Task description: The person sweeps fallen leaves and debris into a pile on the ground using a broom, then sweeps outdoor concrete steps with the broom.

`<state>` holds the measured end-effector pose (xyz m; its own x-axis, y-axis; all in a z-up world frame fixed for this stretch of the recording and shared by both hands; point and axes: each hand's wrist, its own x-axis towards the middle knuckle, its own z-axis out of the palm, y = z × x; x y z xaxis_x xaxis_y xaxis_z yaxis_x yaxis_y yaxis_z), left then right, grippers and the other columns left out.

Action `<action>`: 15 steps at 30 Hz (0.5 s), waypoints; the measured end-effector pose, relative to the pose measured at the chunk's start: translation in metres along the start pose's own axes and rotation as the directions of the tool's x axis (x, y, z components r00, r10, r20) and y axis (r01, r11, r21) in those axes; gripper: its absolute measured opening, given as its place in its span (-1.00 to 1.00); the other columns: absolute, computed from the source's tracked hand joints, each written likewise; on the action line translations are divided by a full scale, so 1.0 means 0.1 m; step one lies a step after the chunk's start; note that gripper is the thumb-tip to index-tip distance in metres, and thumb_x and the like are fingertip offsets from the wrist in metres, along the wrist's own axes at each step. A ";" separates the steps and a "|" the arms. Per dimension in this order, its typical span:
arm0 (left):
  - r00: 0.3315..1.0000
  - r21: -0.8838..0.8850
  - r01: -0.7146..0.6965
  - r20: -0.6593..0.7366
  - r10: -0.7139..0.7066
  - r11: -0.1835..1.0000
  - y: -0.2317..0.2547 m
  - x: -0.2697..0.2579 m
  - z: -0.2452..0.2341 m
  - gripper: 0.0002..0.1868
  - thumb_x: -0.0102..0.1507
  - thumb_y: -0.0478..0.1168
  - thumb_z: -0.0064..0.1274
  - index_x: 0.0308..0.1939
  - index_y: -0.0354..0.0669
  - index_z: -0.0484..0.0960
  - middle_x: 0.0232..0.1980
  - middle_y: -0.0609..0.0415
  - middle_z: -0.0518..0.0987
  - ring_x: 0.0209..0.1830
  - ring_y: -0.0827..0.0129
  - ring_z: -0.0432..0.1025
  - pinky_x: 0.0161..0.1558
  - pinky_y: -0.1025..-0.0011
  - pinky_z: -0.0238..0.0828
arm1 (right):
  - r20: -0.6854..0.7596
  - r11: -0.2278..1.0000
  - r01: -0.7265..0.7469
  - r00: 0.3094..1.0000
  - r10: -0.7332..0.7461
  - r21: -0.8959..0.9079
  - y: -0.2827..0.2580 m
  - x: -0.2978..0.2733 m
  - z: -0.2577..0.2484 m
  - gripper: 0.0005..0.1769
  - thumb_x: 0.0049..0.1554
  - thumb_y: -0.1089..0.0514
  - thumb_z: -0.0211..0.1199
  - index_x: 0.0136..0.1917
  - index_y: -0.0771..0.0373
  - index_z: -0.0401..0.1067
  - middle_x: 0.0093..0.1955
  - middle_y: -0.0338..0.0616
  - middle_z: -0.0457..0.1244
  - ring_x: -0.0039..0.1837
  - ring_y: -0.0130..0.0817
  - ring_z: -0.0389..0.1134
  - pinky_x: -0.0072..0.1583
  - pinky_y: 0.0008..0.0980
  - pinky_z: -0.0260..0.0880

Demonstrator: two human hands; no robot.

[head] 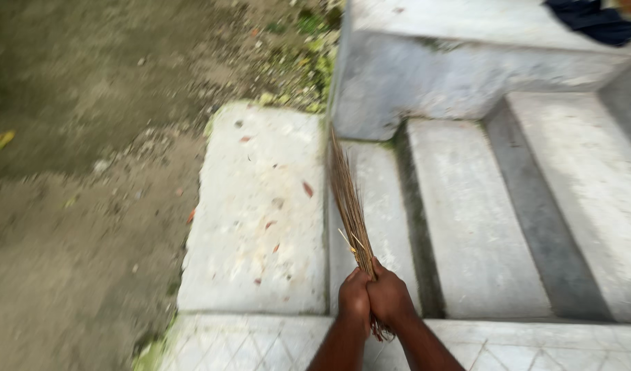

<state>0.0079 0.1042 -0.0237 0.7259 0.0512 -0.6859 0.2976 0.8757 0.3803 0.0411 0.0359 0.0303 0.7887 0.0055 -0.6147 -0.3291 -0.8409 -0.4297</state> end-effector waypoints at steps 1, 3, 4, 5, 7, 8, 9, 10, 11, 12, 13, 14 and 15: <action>0.998 0.024 0.053 -0.034 -0.052 0.998 0.03 0.03 -0.12 -0.51 0.30 -0.20 -0.18 0.26 -0.35 0.51 0.08 -0.18 0.59 0.01 0.15 0.50 0.07 0.22 0.44 | 0.017 1.000 0.007 1.000 -0.006 -0.014 -0.02 0.01 0.08 -0.33 0.22 0.07 -0.03 0.60 0.04 0.16 0.07 0.25 0.44 0.08 -0.05 0.49 0.21 -0.22 0.42; 0.992 0.031 0.099 -0.082 -0.097 0.995 0.04 0.01 -0.34 -0.48 0.29 -0.19 -0.21 0.27 -0.40 0.50 0.09 -0.25 0.58 0.00 0.08 0.50 0.05 0.14 0.47 | 0.148 0.989 0.120 0.983 -0.107 -0.080 -0.11 0.03 0.22 -0.35 0.22 0.06 -0.05 0.58 0.03 0.15 0.10 0.01 0.40 0.04 -0.24 0.48 0.17 -0.26 0.42; 0.988 0.001 0.073 -0.135 -0.072 0.997 0.02 -0.04 -0.43 -0.47 0.28 -0.20 -0.17 0.34 -0.27 0.44 0.16 -0.19 0.57 0.05 0.13 0.50 0.10 0.17 0.45 | 0.165 0.987 0.130 0.980 -0.114 -0.089 -0.17 -0.01 0.30 -0.35 0.22 0.06 -0.05 0.58 0.03 0.15 0.10 0.01 0.40 0.04 -0.24 0.48 0.17 -0.26 0.42; 0.981 -0.028 0.054 -0.186 -0.058 0.998 0.00 -0.10 -0.52 -0.42 0.27 -0.21 -0.14 0.41 -0.14 0.37 0.23 -0.14 0.56 0.11 0.19 0.49 0.16 0.20 0.43 | 0.197 0.992 0.109 0.976 -0.096 -0.057 -0.17 -0.12 0.37 -0.32 0.20 0.09 -0.05 0.60 -0.05 0.13 0.01 0.01 0.43 -0.04 -0.25 0.46 0.12 -0.28 0.44; 0.971 -0.096 0.068 -0.224 -0.089 0.993 0.04 -0.25 -0.77 -0.33 0.28 -0.20 -0.11 0.50 0.04 0.17 0.27 -0.18 0.52 0.14 0.13 0.47 0.18 0.16 0.40 | 0.242 0.996 0.084 0.968 -0.072 -0.040 -0.22 -0.38 0.55 -0.28 0.19 0.11 -0.06 0.62 -0.12 0.11 -0.09 0.02 0.45 -0.12 -0.25 0.44 0.07 -0.30 0.46; 0.961 -0.153 0.081 -0.249 -0.118 0.985 0.07 -0.31 -0.90 -0.19 0.28 -0.19 -0.07 0.58 0.22 -0.04 0.31 -0.21 0.49 0.17 0.06 0.45 0.21 0.13 0.37 | 0.240 0.994 0.008 0.970 -0.034 0.105 -0.24 -0.54 0.67 -0.29 0.23 0.08 -0.01 0.64 -0.10 0.06 -0.12 0.05 0.42 -0.17 -0.22 0.39 0.01 -0.25 0.43; 0.959 -0.166 0.081 -0.256 -0.122 0.983 0.09 -0.36 -1.02 -0.19 0.28 -0.19 -0.07 0.58 0.22 -0.04 0.31 -0.21 0.49 0.17 0.06 0.45 0.21 0.13 0.37 | 0.241 0.966 -0.067 0.971 0.005 0.249 -0.26 -0.68 0.80 -0.29 0.28 0.05 0.03 0.66 -0.09 0.01 -0.15 0.08 0.39 -0.22 -0.19 0.33 -0.05 -0.20 0.41; 0.974 -0.206 0.070 -0.199 -0.112 0.976 0.10 -0.41 -1.16 -0.17 0.25 -0.17 -0.08 0.59 0.24 -0.01 0.32 -0.20 0.49 0.17 0.06 0.45 0.21 0.13 0.38 | 0.249 0.969 -0.070 0.968 0.009 0.236 -0.29 -0.79 0.94 -0.29 0.28 0.05 0.03 0.66 -0.09 0.01 -0.15 0.08 0.39 -0.22 -0.19 0.33 -0.05 -0.20 0.41; 0.984 -0.250 0.066 -0.146 -0.105 0.966 0.06 -0.48 -1.32 -0.16 0.22 -0.15 -0.09 0.59 0.26 0.02 0.33 -0.18 0.50 0.16 0.06 0.45 0.20 0.14 0.39 | 0.210 0.944 -0.146 0.974 0.085 0.295 -0.27 -0.92 1.12 -0.26 0.27 0.07 0.04 0.68 -0.14 -0.04 -0.13 0.03 0.40 -0.21 -0.16 0.35 -0.06 -0.17 0.42; 0.981 -0.266 0.071 -0.158 -0.117 0.961 0.04 -0.54 -1.50 -0.16 0.22 -0.15 -0.09 0.59 0.26 0.02 0.33 -0.18 0.50 0.16 0.06 0.45 0.20 0.14 0.39 | 0.172 0.910 -0.215 0.972 0.163 0.355 -0.23 -1.02 1.30 -0.22 0.26 0.10 0.04 0.69 -0.19 -0.09 -0.11 -0.02 0.41 -0.19 -0.12 0.37 -0.06 -0.14 0.42; 0.965 -0.217 0.167 -0.163 -0.204 0.962 0.02 -0.60 -1.70 -0.17 0.25 -0.10 -0.05 0.60 0.23 0.03 0.36 -0.10 0.49 0.20 0.10 0.45 0.22 0.17 0.38 | 0.182 0.913 -0.226 0.968 0.173 0.339 -0.17 -1.09 1.50 -0.22 0.26 0.10 0.04 0.69 -0.19 -0.09 -0.11 -0.02 0.41 -0.19 -0.12 0.37 -0.06 -0.14 0.42; 0.942 -0.168 0.262 -0.170 -0.290 0.950 -0.01 -0.66 -1.91 -0.18 0.27 -0.05 0.00 0.61 0.20 0.05 0.38 -0.02 0.48 0.24 0.15 0.45 0.24 0.20 0.37 | 0.182 0.832 -0.245 0.967 0.176 0.498 -0.09 -1.14 1.71 -0.23 0.23 0.13 0.05 0.66 -0.09 -0.06 -0.08 -0.04 0.41 -0.13 -0.20 0.40 -0.03 -0.23 0.42; 0.940 -0.184 0.261 -0.173 -0.293 0.948 -0.03 -0.70 -2.07 -0.18 0.27 -0.05 0.00 0.61 0.20 0.05 0.38 -0.02 0.48 0.24 0.15 0.45 0.24 0.20 0.37 | 0.176 0.724 -0.247 0.969 0.173 0.645 -0.01 -1.15 1.89 -0.23 0.19 0.17 0.06 0.63 0.02 -0.03 -0.05 -0.06 0.41 -0.07 -0.28 0.42 0.00 -0.31 0.42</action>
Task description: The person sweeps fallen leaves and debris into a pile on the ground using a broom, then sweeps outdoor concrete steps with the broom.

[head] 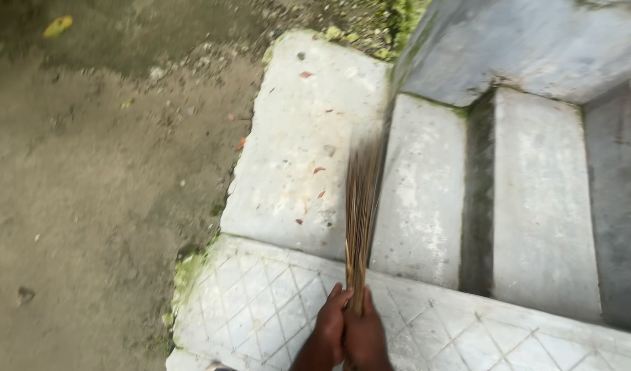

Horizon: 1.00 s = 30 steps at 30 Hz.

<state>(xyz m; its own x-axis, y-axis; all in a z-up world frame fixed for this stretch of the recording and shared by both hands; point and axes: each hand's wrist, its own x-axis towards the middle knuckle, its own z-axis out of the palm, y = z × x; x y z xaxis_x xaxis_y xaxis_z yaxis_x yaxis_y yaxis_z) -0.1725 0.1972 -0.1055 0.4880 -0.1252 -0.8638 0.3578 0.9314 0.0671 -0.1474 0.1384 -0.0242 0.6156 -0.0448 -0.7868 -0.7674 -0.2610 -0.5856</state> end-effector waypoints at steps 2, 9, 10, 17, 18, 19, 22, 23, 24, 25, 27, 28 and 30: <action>0.998 0.043 -0.036 0.049 0.034 0.998 -0.01 -0.06 -0.31 -0.22 0.32 -0.06 0.12 0.59 0.09 0.15 0.35 0.08 0.51 0.28 0.24 0.43 0.28 0.25 0.34 | 0.070 0.989 0.032 0.997 -0.021 -0.148 0.32 0.09 0.13 -0.34 0.22 0.14 0.07 0.58 0.09 0.12 -0.01 -0.13 0.43 -0.01 -0.38 0.44 0.05 -0.42 0.41; 0.980 -0.189 -0.111 -0.185 0.076 0.976 0.35 -0.74 -0.95 -0.38 0.26 -0.15 -0.04 0.45 0.11 0.38 0.03 0.03 0.57 -0.01 0.22 0.46 0.05 0.23 0.43 | 0.264 0.832 0.035 0.955 0.136 -0.553 0.48 -0.33 0.80 -0.30 0.25 0.12 0.06 0.64 -0.07 0.11 -0.07 0.11 0.37 -0.10 -0.24 0.35 0.02 -0.28 0.39; 0.972 -0.167 -0.231 -0.093 0.218 0.959 0.41 -0.80 -1.01 -0.40 0.28 -0.18 -0.04 0.44 -0.06 0.38 -0.03 0.01 0.54 -0.08 0.24 0.45 -0.02 0.27 0.43 | 0.257 0.831 0.019 0.955 0.150 -0.556 0.50 -0.45 0.88 -0.30 0.25 0.12 0.06 0.64 -0.07 0.11 -0.07 0.11 0.37 -0.10 -0.24 0.35 0.02 -0.28 0.39; 0.999 0.095 -0.045 0.011 0.044 0.995 0.34 -1.19 -1.57 -0.38 0.26 -0.23 -0.03 0.43 0.03 0.34 -0.02 0.01 0.63 -0.07 0.30 0.49 -0.01 0.42 0.43 | 0.030 0.976 -0.027 0.999 0.034 -0.215 1.22 -0.94 1.19 -0.27 0.24 0.22 -0.06 0.64 -0.08 -0.07 0.27 -0.19 0.28 0.21 -0.37 0.42 0.20 -0.40 0.42; 0.999 0.087 -0.035 0.010 0.034 0.996 0.31 -1.16 -1.67 -0.38 0.26 -0.23 -0.03 0.43 0.03 0.34 -0.02 0.01 0.63 -0.07 0.30 0.49 -0.01 0.42 0.43 | -0.056 0.972 -0.085 0.996 0.075 -0.218 1.34 -0.94 1.20 -0.24 0.23 0.23 -0.08 0.65 -0.08 -0.12 0.30 -0.14 0.27 0.22 -0.31 0.43 0.21 -0.39 0.44; 0.996 0.068 -0.033 0.083 0.028 0.997 0.29 -1.09 -1.73 -0.40 0.26 -0.23 -0.01 0.41 -0.10 0.37 -0.01 -0.01 0.62 -0.05 0.29 0.49 0.00 0.39 0.44 | -0.064 0.970 -0.093 0.995 0.080 -0.226 1.41 -0.91 1.23 -0.24 0.23 0.23 -0.08 0.65 -0.08 -0.12 0.30 -0.14 0.27 0.22 -0.31 0.43 0.21 -0.39 0.44; 0.999 -0.015 -0.030 0.017 0.030 0.999 0.24 -1.20 -1.94 -0.43 0.27 -0.19 -0.01 0.38 -0.26 0.42 0.00 -0.10 0.61 -0.04 0.20 0.50 0.00 0.31 0.45 | 0.148 0.948 0.095 0.988 -0.051 -0.303 1.33 -1.03 1.27 -0.43 0.26 0.18 0.00 0.53 0.18 0.24 0.20 0.07 0.43 0.17 -0.22 0.46 0.16 -0.33 0.45; 0.992 -0.059 -0.047 -0.120 0.039 0.997 0.29 -1.27 -1.94 -0.43 0.29 -0.15 -0.03 0.36 -0.30 0.43 0.01 -0.15 0.61 -0.05 0.13 0.50 -0.01 0.26 0.44 | 0.244 0.882 0.005 0.962 0.125 -0.471 1.15 -1.06 1.31 -0.45 0.29 0.12 -0.05 0.52 0.21 0.26 0.16 0.09 0.42 0.12 -0.22 0.45 0.13 -0.32 0.43; 0.993 -0.068 -0.053 -0.114 0.045 0.996 0.39 -1.33 -1.90 -0.43 0.29 -0.15 -0.03 0.36 -0.30 0.43 0.01 -0.15 0.61 -0.05 0.13 0.50 -0.01 0.26 0.44 | 0.312 0.777 -0.041 0.902 0.300 -0.628 0.92 -1.06 1.40 -0.45 0.31 0.06 -0.09 0.50 0.24 0.29 0.13 0.12 0.42 0.07 -0.22 0.44 0.09 -0.31 0.41; 0.966 -0.119 -0.049 -0.258 0.016 0.992 0.50 -1.40 -1.86 -0.45 0.32 -0.12 -0.05 0.39 -0.14 0.36 0.08 -0.04 0.57 0.02 0.18 0.48 0.05 0.25 0.41 | 0.312 0.772 -0.033 0.903 0.294 -0.634 0.72 -1.10 1.52 -0.45 0.31 0.06 -0.09 0.50 0.24 0.29 0.13 0.12 0.42 0.07 -0.22 0.44 0.09 -0.31 0.41; 0.924 -0.179 -0.066 -0.383 -0.008 0.982 0.70 -1.56 -1.74 -0.47 0.36 -0.08 -0.07 0.42 0.02 0.29 0.15 0.07 0.53 0.09 0.23 0.46 0.11 0.24 0.38 | 0.431 0.712 0.071 0.836 0.340 -0.699 0.40 -1.17 1.74 -0.28 0.29 0.09 -0.04 0.66 0.04 -0.14 0.22 -0.06 0.36 0.13 -0.34 0.40 0.20 -0.40 0.39; 0.918 -0.265 -0.203 -0.387 0.088 0.943 0.79 -1.62 -1.69 -0.48 0.34 -0.11 -0.09 0.40 -0.03 0.34 0.13 0.02 0.55 0.05 0.20 0.47 0.06 0.21 0.40 | 0.440 0.708 0.089 0.835 0.331 -0.701 0.30 -1.22 1.82 -0.28 0.29 0.09 -0.04 0.66 0.04 -0.14 0.22 -0.06 0.36 0.13 -0.34 0.40 0.20 -0.40 0.39; 0.895 -0.351 -0.346 -0.402 0.193 0.870 0.93 -1.70 -1.67 -0.49 0.33 -0.13 -0.12 0.38 -0.07 0.39 0.11 -0.03 0.57 0.02 0.18 0.47 0.01 0.18 0.41 | 0.506 0.674 0.209 0.817 0.277 -0.708 0.23 -1.25 1.92 -0.25 0.22 0.13 -0.03 0.65 -0.04 -0.06 0.22 0.03 0.38 0.15 -0.24 0.40 0.19 -0.38 0.37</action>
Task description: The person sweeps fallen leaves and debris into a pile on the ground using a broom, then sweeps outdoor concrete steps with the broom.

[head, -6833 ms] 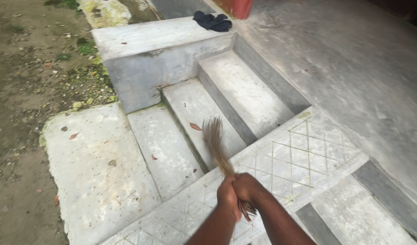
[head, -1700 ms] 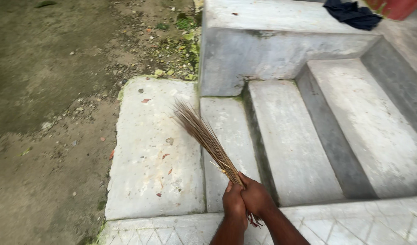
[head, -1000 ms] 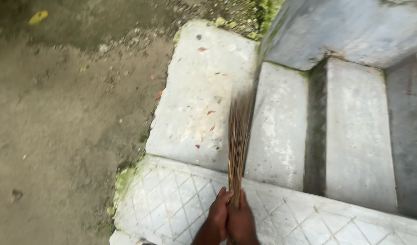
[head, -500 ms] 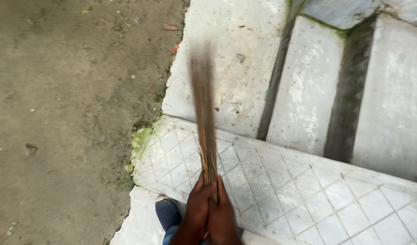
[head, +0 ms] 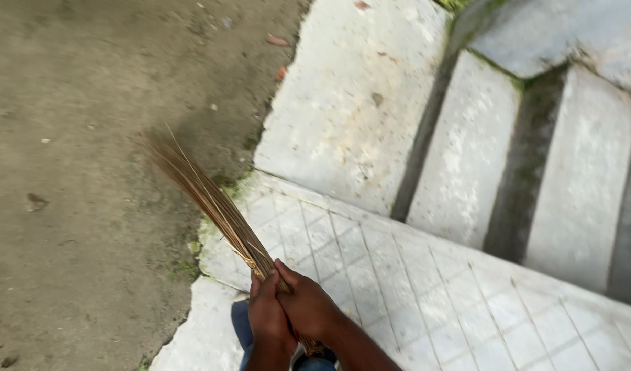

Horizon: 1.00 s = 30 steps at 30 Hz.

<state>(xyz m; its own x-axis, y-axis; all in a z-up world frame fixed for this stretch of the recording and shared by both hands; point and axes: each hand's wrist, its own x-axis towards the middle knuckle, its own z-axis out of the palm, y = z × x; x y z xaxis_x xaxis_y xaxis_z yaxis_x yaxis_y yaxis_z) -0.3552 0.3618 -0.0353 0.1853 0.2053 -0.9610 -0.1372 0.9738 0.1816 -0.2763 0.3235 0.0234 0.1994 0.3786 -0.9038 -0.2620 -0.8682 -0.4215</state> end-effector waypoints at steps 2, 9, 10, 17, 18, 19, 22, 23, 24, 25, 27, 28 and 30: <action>0.998 -0.045 -0.059 0.015 0.059 0.997 0.07 0.05 -0.03 -0.50 0.32 -0.18 -0.09 0.36 -0.10 0.40 0.10 -0.05 0.55 0.00 0.19 0.46 -0.02 0.23 0.42 | -0.075 0.995 0.103 0.992 -0.104 -0.011 0.04 0.09 0.12 -0.25 0.20 0.15 -0.01 0.64 -0.02 -0.02 0.28 0.02 0.36 0.20 -0.27 0.41 0.23 -0.41 0.36; 0.912 0.191 -0.071 0.409 -0.014 0.979 -0.20 0.93 -0.34 -0.50 0.30 -0.24 0.01 0.31 -0.33 0.46 0.02 -0.18 0.57 -0.06 0.14 0.46 -0.04 0.27 0.42 | -0.490 0.911 0.177 0.871 0.032 0.373 0.66 0.59 0.43 -0.25 0.18 0.24 0.07 0.62 0.03 0.06 0.34 0.05 0.35 0.29 -0.30 0.42 0.28 -0.42 0.35; 0.886 0.179 -0.039 0.462 -0.049 0.983 -0.28 1.02 -0.33 -0.47 0.28 -0.26 0.00 0.35 -0.24 0.45 0.04 -0.12 0.58 -0.03 0.20 0.46 0.02 0.32 0.40 | -0.487 0.910 0.183 0.873 0.023 0.372 0.69 0.66 0.42 -0.25 0.18 0.24 0.07 0.62 0.03 0.06 0.34 0.05 0.35 0.29 -0.30 0.42 0.28 -0.42 0.35; 0.992 -0.021 0.072 0.103 -0.069 0.997 0.07 0.93 -0.31 -0.44 0.34 -0.23 -0.10 0.46 -0.08 0.36 0.11 0.00 0.60 0.07 0.23 0.50 0.12 0.29 0.41 | -0.191 0.982 0.041 0.982 -0.006 0.183 0.27 0.86 0.36 -0.34 0.27 0.11 0.01 0.62 0.09 0.07 0.17 -0.10 0.42 0.12 -0.43 0.44 0.16 -0.48 0.42; 0.993 -0.027 0.070 0.097 -0.067 0.997 0.18 0.89 -0.29 -0.44 0.34 -0.23 -0.10 0.46 -0.08 0.36 0.11 0.00 0.60 0.07 0.23 0.50 0.12 0.29 0.41 | -0.121 0.995 0.068 0.991 -0.059 0.069 0.16 0.83 0.38 -0.32 0.26 0.12 0.03 0.63 0.06 0.05 0.17 -0.18 0.40 0.12 -0.49 0.43 0.17 -0.52 0.41; 0.995 -0.043 0.023 0.099 -0.019 0.999 0.28 0.85 -0.26 -0.44 0.35 -0.20 -0.10 0.46 -0.12 0.38 0.10 -0.04 0.59 0.05 0.20 0.48 0.09 0.26 0.40 | -0.114 0.996 0.066 0.992 -0.058 0.065 0.05 0.78 0.39 -0.32 0.26 0.12 0.03 0.63 0.06 0.05 0.17 -0.18 0.40 0.12 -0.49 0.43 0.17 -0.52 0.41; 0.982 -0.085 -0.080 0.162 0.093 0.993 0.60 0.75 -0.12 -0.43 0.34 -0.23 -0.08 0.47 -0.07 0.36 0.11 -0.04 0.58 0.04 0.21 0.46 0.08 0.28 0.39 | -0.063 1.000 -0.011 0.998 0.013 0.024 -0.39 0.66 0.40 -0.28 0.26 0.09 -0.07 0.66 -0.11 -0.06 0.12 -0.11 0.41 0.00 -0.44 0.38 0.10 -0.46 0.40; 0.965 -0.117 -0.122 0.220 0.145 0.986 0.66 0.68 -0.06 -0.40 0.33 -0.27 -0.05 0.48 0.02 0.32 0.12 -0.01 0.58 0.06 0.26 0.45 0.11 0.31 0.40 | -0.098 0.997 0.023 0.995 -0.016 0.067 -0.49 0.60 0.40 -0.28 0.27 0.10 -0.05 0.66 -0.12 -0.05 0.09 -0.09 0.42 -0.02 -0.42 0.37 0.08 -0.45 0.40; 0.968 -0.117 -0.113 0.213 0.136 0.987 0.69 0.58 -0.04 -0.40 0.33 -0.27 -0.05 0.48 0.02 0.32 0.12 -0.01 0.58 0.06 0.26 0.45 0.11 0.31 0.40 | -0.129 0.993 0.044 0.991 -0.030 0.109 -0.54 0.50 0.41 -0.28 0.27 0.11 -0.03 0.66 -0.13 -0.03 0.06 -0.07 0.42 -0.05 -0.41 0.37 0.06 -0.44 0.40; 0.968 -0.056 -0.091 0.230 0.102 0.994 0.76 0.51 0.04 -0.41 0.34 -0.25 -0.08 0.48 0.05 0.31 0.11 0.00 0.58 0.04 0.25 0.46 0.09 0.31 0.40 | -0.126 0.993 0.032 0.992 -0.019 0.110 -0.59 0.43 0.39 -0.28 0.27 0.11 -0.03 0.66 -0.13 -0.03 0.06 -0.07 0.42 -0.05 -0.41 0.37 0.06 -0.44 0.40; 0.969 0.012 -0.064 0.238 0.059 0.998 0.87 0.36 0.18 -0.42 0.34 -0.22 -0.10 0.48 0.08 0.30 0.10 0.00 0.58 0.02 0.25 0.46 0.07 0.30 0.41 | -0.142 0.979 0.067 0.989 -0.040 0.190 -0.70 0.34 0.31 -0.32 0.30 0.08 -0.11 0.66 -0.15 -0.03 0.07 -0.09 0.41 -0.04 -0.42 0.38 0.05 -0.44 0.42; 0.961 0.034 -0.098 0.261 0.086 0.995 0.89 0.31 0.29 -0.42 0.34 -0.23 -0.11 0.48 0.06 0.31 0.10 0.01 0.58 0.03 0.27 0.47 0.07 0.31 0.42 | -0.146 0.979 0.065 0.989 -0.036 0.195 -0.73 0.30 0.26 -0.32 0.30 0.08 -0.11 0.66 -0.15 -0.03 0.07 -0.09 0.41 -0.04 -0.42 0.38 0.05 -0.44 0.42; 0.951 0.057 -0.130 0.289 0.109 0.990 0.87 0.25 0.44 -0.41 0.34 -0.24 -0.11 0.49 0.05 0.33 0.10 0.02 0.58 0.03 0.28 0.47 0.08 0.32 0.42 | -0.220 0.953 0.128 0.973 -0.067 0.274 -0.73 0.30 0.13 -0.30 0.27 0.15 -0.07 0.65 -0.14 -0.01 0.10 -0.13 0.40 -0.04 -0.43 0.36 0.03 -0.41 0.39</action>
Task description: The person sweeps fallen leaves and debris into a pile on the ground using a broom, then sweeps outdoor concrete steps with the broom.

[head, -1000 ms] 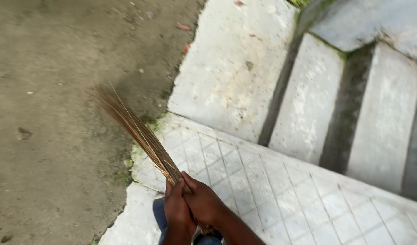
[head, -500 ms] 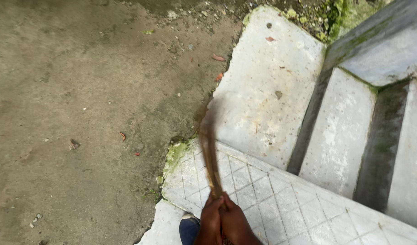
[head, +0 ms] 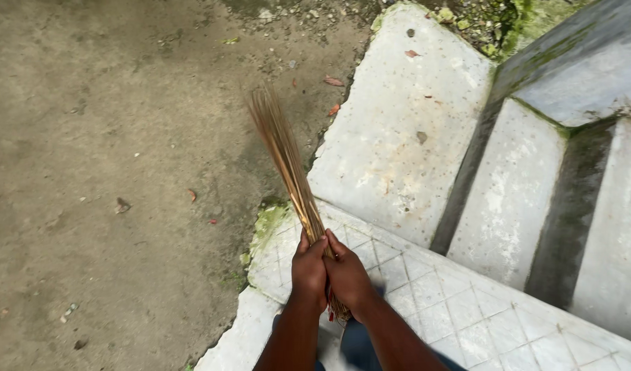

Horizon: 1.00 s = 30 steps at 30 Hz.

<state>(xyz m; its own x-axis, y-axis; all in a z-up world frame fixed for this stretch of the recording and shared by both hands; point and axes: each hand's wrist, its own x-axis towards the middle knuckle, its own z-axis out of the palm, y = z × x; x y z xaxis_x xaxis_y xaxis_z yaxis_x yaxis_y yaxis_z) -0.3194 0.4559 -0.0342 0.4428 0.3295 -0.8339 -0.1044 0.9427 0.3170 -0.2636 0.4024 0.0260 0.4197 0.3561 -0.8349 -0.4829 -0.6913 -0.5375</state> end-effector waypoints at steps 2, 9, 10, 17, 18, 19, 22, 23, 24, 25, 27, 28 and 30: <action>0.990 -0.009 -0.078 0.120 0.078 0.997 -0.05 0.09 0.12 -0.39 0.32 -0.28 -0.10 0.48 0.03 0.32 0.10 -0.01 0.57 0.04 0.29 0.47 0.08 0.36 0.42 | -0.031 0.989 0.140 0.990 -0.138 0.040 0.04 0.10 -0.12 -0.31 0.27 0.15 -0.03 0.65 -0.07 0.00 0.15 -0.18 0.39 0.01 -0.48 0.36 0.07 -0.47 0.39; 0.968 0.154 0.167 0.160 -0.192 0.974 -0.31 0.55 0.44 -0.47 0.31 -0.23 -0.10 0.41 0.03 0.40 0.10 0.00 0.61 0.06 0.23 0.48 0.11 0.30 0.42 | -0.283 0.981 -0.030 0.955 0.085 0.194 0.07 0.33 -0.39 -0.35 0.29 0.11 -0.08 0.64 -0.08 0.06 0.08 -0.06 0.40 -0.06 -0.36 0.37 -0.01 -0.36 0.37; 0.964 0.185 0.205 0.133 -0.232 0.961 -0.34 0.59 0.43 -0.49 0.33 -0.21 -0.12 0.39 0.01 0.42 0.09 -0.04 0.60 0.05 0.20 0.47 0.12 0.27 0.41 | -0.277 0.981 -0.039 0.956 0.093 0.192 0.05 0.36 -0.41 -0.35 0.29 0.11 -0.08 0.64 -0.08 0.06 0.08 -0.06 0.40 -0.06 -0.36 0.37 -0.01 -0.36 0.37; 0.986 -0.208 -0.012 -0.165 -0.023 0.978 -0.36 0.48 0.40 -0.58 0.41 -0.20 -0.18 0.31 -0.26 0.44 0.05 -0.18 0.54 0.01 0.10 0.47 0.08 0.18 0.45 | 0.136 0.924 -0.105 0.977 0.165 -0.367 -0.34 0.61 -0.51 -0.37 0.30 0.08 -0.13 0.63 -0.04 0.07 0.02 -0.04 0.40 -0.04 -0.33 0.41 0.04 -0.39 0.45; 0.986 -0.208 -0.015 -0.164 -0.020 0.978 -0.29 0.43 0.44 -0.58 0.41 -0.20 -0.18 0.31 -0.26 0.44 0.05 -0.18 0.54 0.01 0.10 0.47 0.08 0.18 0.45 | 0.254 0.921 -0.002 0.961 0.109 -0.390 -0.37 0.67 -0.51 -0.36 0.27 0.12 -0.06 0.62 0.01 0.11 0.04 -0.05 0.40 -0.02 -0.37 0.40 0.07 -0.41 0.44; 0.973 -0.238 -0.044 -0.233 -0.013 0.970 -0.22 0.36 0.49 -0.57 0.41 -0.19 -0.21 0.35 -0.16 0.42 0.08 -0.11 0.56 0.03 0.15 0.48 0.09 0.21 0.44 | 0.255 0.921 0.001 0.961 0.107 -0.390 -0.36 0.68 -0.52 -0.36 0.27 0.12 -0.06 0.62 0.01 0.11 0.04 -0.05 0.40 -0.02 -0.37 0.40 0.07 -0.41 0.44; 0.964 -0.236 -0.116 -0.260 0.052 0.965 0.03 0.29 0.74 -0.52 0.39 -0.20 -0.23 0.42 0.00 0.35 0.12 0.00 0.58 0.06 0.21 0.48 0.10 0.25 0.43 | 0.345 0.933 0.219 0.932 -0.112 -0.286 -0.37 0.77 -0.58 -0.32 0.24 0.18 0.04 0.61 0.07 0.10 0.19 -0.08 0.42 0.09 -0.48 0.36 0.15 -0.50 0.37; 0.969 -0.206 -0.137 -0.232 0.088 0.969 0.07 0.30 0.79 -0.48 0.37 -0.21 -0.22 0.45 0.07 0.31 0.12 0.04 0.58 0.07 0.23 0.48 0.09 0.25 0.42 | 0.298 0.929 0.270 0.935 -0.191 -0.254 -0.37 0.81 -0.62 -0.31 0.21 0.20 0.04 0.61 0.08 0.10 0.23 -0.09 0.40 0.12 -0.48 0.38 0.18 -0.53 0.36; 0.968 -0.204 -0.149 -0.232 0.100 0.968 0.09 0.35 0.86 -0.48 0.37 -0.21 -0.22 0.45 0.07 0.31 0.12 0.04 0.58 0.07 0.23 0.48 0.09 0.25 0.42 | 0.250 0.920 0.324 0.930 -0.268 -0.221 -0.37 0.87 -0.66 -0.29 0.19 0.22 0.05 0.61 0.09 0.09 0.28 -0.11 0.39 0.16 -0.49 0.40 0.20 -0.55 0.35; 0.984 -0.179 -0.128 -0.150 0.101 0.976 0.11 0.46 0.94 -0.46 0.36 -0.23 -0.18 0.46 0.05 0.31 0.10 -0.02 0.59 0.05 0.20 0.48 0.09 0.26 0.42 | 0.257 0.917 0.335 0.926 -0.277 -0.217 -0.38 0.95 -0.70 -0.29 0.19 0.22 0.05 0.61 0.09 0.09 0.28 -0.11 0.39 0.16 -0.49 0.40 0.20 -0.55 0.35; 0.993 -0.146 -0.103 -0.068 0.094 0.984 0.09 0.76 1.10 -0.45 0.35 -0.25 -0.14 0.46 0.02 0.31 0.08 -0.07 0.59 0.03 0.17 0.48 0.09 0.27 0.42 | 0.032 0.965 0.263 0.964 -0.262 -0.017 -0.36 1.14 -0.85 -0.30 0.19 0.23 0.02 0.60 0.06 0.09 0.28 -0.13 0.38 0.16 -0.46 0.41 0.18 -0.52 0.39; 0.998 -0.066 -0.059 0.014 0.060 0.996 0.05 0.93 1.19 -0.44 0.34 -0.24 -0.13 0.46 -0.01 0.34 0.05 -0.07 0.59 0.00 0.18 0.46 0.05 0.26 0.43 | 0.032 0.965 0.261 0.965 -0.260 -0.020 -0.31 1.22 -0.93 -0.30 0.19 0.23 0.02 0.60 0.06 0.09 0.28 -0.13 0.38 0.16 -0.46 0.41 0.18 -0.52 0.39; 0.994 0.005 -0.038 0.100 0.037 0.999 -0.01 1.43 1.51 -0.43 0.32 -0.24 -0.12 0.46 -0.03 0.38 0.03 -0.07 0.59 -0.03 0.18 0.45 0.02 0.25 0.43 | -0.169 0.935 0.355 0.921 -0.352 -0.009 -0.42 1.56 -1.13 -0.30 0.20 0.19 0.08 0.59 0.08 0.05 0.19 -0.02 0.40 0.11 -0.39 0.41 0.12 -0.44 0.43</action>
<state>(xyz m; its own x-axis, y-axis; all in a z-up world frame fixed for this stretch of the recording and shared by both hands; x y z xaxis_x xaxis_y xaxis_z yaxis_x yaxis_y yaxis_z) -0.1220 0.4939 -0.0856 0.5251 0.3574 -0.7723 -0.1170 0.9292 0.3504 -0.0910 0.4152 -0.0680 0.6862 0.4647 -0.5596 -0.2950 -0.5254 -0.7980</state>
